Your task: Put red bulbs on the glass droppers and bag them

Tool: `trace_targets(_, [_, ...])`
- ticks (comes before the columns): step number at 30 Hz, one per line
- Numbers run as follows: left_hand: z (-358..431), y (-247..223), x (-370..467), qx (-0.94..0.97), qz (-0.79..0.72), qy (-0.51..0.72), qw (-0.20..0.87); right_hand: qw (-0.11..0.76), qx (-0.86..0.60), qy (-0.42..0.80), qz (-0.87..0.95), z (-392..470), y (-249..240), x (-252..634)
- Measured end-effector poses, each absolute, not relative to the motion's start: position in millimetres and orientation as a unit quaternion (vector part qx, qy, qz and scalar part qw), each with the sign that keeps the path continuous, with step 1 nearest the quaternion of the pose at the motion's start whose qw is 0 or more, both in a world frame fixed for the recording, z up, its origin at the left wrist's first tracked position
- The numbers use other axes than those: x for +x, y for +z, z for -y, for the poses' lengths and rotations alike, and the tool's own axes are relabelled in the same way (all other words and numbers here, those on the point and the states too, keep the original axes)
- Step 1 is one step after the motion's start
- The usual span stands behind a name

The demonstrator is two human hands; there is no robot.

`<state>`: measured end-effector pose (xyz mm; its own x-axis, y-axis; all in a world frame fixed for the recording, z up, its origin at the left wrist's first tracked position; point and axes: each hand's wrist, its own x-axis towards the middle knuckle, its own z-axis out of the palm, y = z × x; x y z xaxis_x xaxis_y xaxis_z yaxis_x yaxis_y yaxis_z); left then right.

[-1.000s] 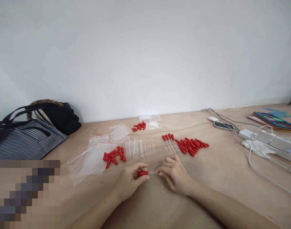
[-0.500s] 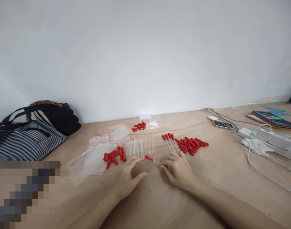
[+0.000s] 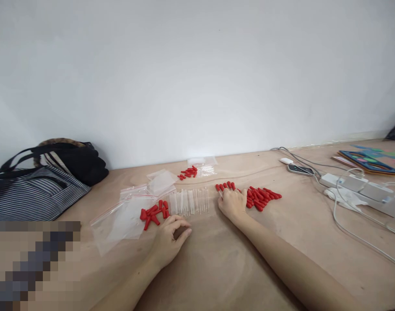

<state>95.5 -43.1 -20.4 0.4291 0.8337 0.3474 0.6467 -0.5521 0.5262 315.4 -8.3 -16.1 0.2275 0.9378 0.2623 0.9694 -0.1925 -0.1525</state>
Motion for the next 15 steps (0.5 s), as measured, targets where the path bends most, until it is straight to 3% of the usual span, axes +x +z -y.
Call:
trace_targets(7, [45, -15, 97, 0.830, -0.456, 0.280, 0.156, 0.165, -0.755, -0.064, 0.631, 15, -15, 324])
trace_targets(15, [9, 7, 45, 0.744, -0.614, 0.262, -0.028, 0.277, -0.672, -0.094, 0.680, 50, -20, 345])
